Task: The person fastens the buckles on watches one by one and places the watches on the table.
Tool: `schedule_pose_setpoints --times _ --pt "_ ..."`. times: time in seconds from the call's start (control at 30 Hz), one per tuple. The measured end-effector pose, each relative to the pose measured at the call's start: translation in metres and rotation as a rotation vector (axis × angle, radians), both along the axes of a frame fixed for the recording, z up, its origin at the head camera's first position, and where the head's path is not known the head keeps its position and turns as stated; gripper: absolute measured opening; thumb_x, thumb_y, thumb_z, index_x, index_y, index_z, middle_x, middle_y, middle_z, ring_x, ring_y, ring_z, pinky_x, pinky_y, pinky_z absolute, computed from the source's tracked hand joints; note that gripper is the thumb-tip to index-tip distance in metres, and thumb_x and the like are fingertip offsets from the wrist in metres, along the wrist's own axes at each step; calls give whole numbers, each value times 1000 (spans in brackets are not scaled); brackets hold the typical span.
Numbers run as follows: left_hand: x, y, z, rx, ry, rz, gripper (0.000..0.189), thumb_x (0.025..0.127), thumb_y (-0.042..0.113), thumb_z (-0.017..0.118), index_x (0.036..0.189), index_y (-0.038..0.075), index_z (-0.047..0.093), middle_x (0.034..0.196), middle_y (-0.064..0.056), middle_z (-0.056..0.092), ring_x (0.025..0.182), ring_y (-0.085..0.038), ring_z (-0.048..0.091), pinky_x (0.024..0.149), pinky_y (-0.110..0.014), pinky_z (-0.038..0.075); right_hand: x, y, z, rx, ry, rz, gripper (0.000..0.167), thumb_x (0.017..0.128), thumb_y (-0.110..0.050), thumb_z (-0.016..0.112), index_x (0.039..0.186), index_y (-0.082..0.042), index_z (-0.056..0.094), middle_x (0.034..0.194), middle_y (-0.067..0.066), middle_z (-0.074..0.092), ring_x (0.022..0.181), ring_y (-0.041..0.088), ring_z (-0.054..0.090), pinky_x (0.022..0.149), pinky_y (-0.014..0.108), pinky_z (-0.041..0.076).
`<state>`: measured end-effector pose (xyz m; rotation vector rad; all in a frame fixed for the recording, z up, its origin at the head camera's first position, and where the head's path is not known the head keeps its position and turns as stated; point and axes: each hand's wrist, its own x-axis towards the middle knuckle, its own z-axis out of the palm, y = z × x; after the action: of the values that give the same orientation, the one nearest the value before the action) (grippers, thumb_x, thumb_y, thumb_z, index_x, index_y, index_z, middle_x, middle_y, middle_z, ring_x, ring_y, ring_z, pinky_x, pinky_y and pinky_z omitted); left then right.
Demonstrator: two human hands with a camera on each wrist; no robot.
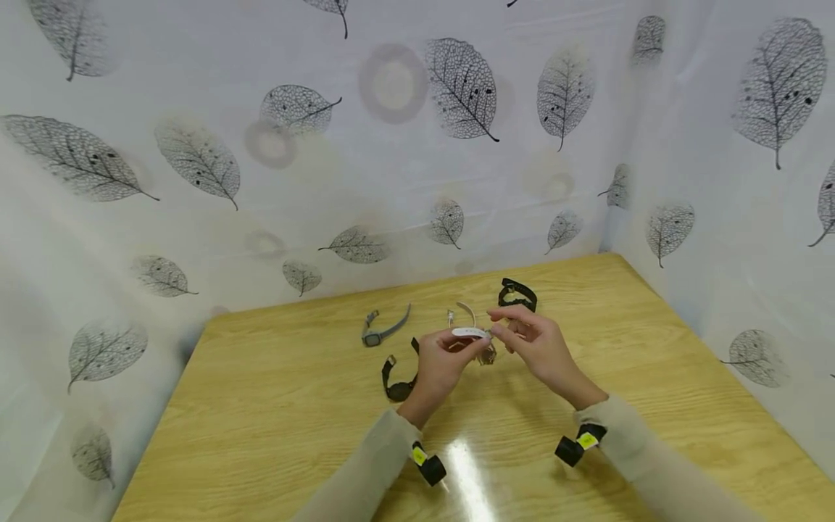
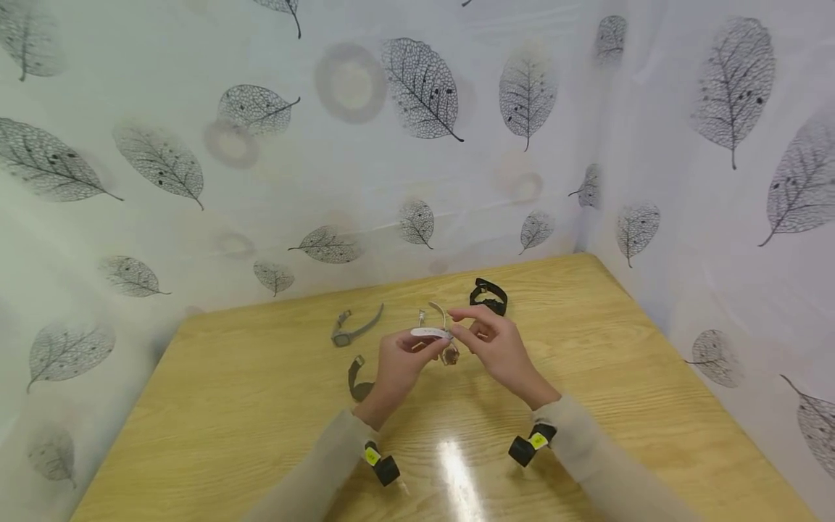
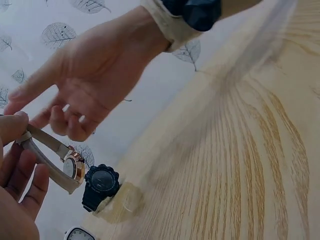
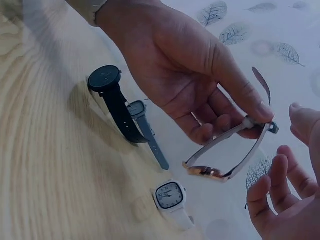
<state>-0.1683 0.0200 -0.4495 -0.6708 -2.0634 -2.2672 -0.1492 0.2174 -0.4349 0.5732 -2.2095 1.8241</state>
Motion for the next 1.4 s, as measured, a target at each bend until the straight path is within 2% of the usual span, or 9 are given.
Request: schedule_pose_setpoints --times 0.1,0.2,0.3,0.47,0.73,0.87,1.0,1.23,1.4 --pt "-1 0 -1 -18 13 2 17 91 17 81 103 5 81 95 -12 77 81 -30 73 71 -36 62 -3 -4 6 40 22 10 29 100 -6 67 129 -9 70 124 9 62 85 23 57 72 27 54" --pt "-1 0 -1 -32 29 9 18 92 19 80 104 5 81 95 -12 77 80 -23 73 71 -37 62 -3 -11 13 72 45 19 29 98 0 68 126 -4 71 122 11 60 83 25 50 70 23 48" --pt "-1 -1 0 -40 57 20 17 94 19 78 104 6 81 94 -10 77 82 -20 73 72 -34 62 0 -18 22 95 66 28 27 95 6 69 122 2 72 112 15 56 75 31 39 63 28 38" --pt "0 -2 -1 -29 94 21 16 95 16 77 104 4 81 96 -10 77 88 -20 74 77 -33 62 7 -28 35 171 97 3 22 93 4 72 114 -1 76 100 9 50 72 32 36 59 35 34" --pt "-1 -2 -2 -40 107 40 12 95 15 77 102 6 81 95 -9 77 79 -18 70 66 -28 59 -3 -20 18 216 115 -40 20 97 -5 71 113 -16 77 106 5 59 74 22 45 62 29 41" --pt "-2 -3 -3 -54 91 54 13 94 19 78 104 11 82 99 -5 77 75 -17 66 56 -25 53 -5 -16 14 141 79 -12 19 102 -8 64 118 -14 73 106 3 65 78 18 55 64 27 49" --pt "-3 -5 -4 -31 84 37 16 94 18 78 107 10 81 98 -11 77 68 -18 64 50 -26 51 -4 -15 11 102 55 -7 20 105 -7 59 122 -8 69 101 9 66 79 20 58 66 28 50" --pt "-3 -7 -6 17 91 6 17 95 10 76 110 3 79 97 -19 76 63 -38 66 56 -49 59 -4 -13 7 57 38 12 19 109 -10 50 124 -4 61 106 13 64 83 21 60 69 34 54" --pt "-3 -8 -5 49 89 -11 17 95 10 76 109 2 78 98 -21 75 70 -48 67 62 -45 62 -4 -11 6 15 -17 65 23 112 -14 44 125 2 53 118 17 64 84 34 64 65 37 57"
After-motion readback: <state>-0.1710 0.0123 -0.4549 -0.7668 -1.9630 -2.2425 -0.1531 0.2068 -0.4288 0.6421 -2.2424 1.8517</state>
